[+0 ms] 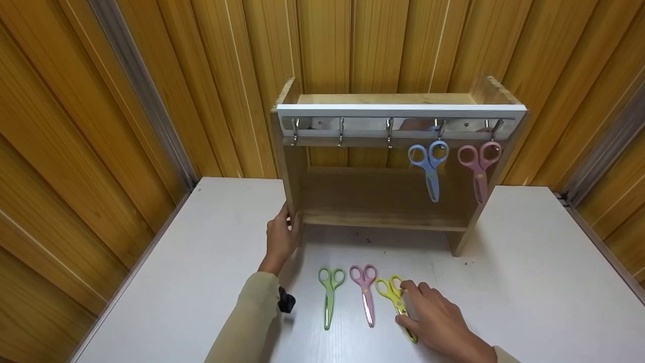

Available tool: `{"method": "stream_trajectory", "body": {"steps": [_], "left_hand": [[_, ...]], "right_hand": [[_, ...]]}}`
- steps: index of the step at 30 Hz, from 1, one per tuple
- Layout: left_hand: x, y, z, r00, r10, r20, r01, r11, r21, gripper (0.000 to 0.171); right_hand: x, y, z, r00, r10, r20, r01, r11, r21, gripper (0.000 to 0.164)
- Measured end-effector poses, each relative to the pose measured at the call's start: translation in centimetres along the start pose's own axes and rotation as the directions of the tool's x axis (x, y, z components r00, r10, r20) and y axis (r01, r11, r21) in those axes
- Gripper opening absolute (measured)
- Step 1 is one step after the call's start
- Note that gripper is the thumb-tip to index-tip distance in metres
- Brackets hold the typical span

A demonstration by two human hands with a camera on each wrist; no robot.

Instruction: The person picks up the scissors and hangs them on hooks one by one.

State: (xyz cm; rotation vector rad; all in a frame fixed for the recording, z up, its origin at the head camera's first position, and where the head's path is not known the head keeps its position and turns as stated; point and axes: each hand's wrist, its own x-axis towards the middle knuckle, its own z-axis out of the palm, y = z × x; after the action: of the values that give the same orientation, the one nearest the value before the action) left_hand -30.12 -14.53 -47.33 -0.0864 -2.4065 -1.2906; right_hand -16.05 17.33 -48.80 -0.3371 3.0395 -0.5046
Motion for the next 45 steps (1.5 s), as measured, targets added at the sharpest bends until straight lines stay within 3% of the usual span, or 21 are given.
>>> {"method": "stream_trajectory", "body": {"steps": [15,20,27,34,45], "left_hand": [[-0.1,-0.1,0.0,1.000,0.013,-0.013,-0.013,1.000,-0.013,0.046],[0.1,-0.2,0.0,0.999,0.046,-0.030,-0.046,0.999,-0.004,0.044],[0.0,0.0,0.0,0.999,0.027,-0.017,-0.027,1.000,-0.010,0.045],[-0.1,0.1,0.0,1.000,-0.001,-0.005,0.001,1.000,-0.021,0.047],[-0.1,-0.2,0.0,0.999,0.036,-0.021,-0.036,0.999,0.006,0.045]], "right_hand": [[-0.5,3.7,-1.5,1.000,-0.014,-0.027,0.014,1.000,0.025,0.026],[-0.3,4.2,-1.6,0.999,-0.014,-0.032,0.015,0.999,0.042,0.025],[-0.2,4.5,-1.5,0.999,-0.030,-0.044,0.032,0.999,0.043,0.026],[0.0,4.5,-1.5,1.000,0.015,-0.007,-0.014,0.996,0.084,0.025],[0.0,4.5,-1.7,1.000,0.024,-0.020,-0.022,0.993,0.112,0.019]]}}
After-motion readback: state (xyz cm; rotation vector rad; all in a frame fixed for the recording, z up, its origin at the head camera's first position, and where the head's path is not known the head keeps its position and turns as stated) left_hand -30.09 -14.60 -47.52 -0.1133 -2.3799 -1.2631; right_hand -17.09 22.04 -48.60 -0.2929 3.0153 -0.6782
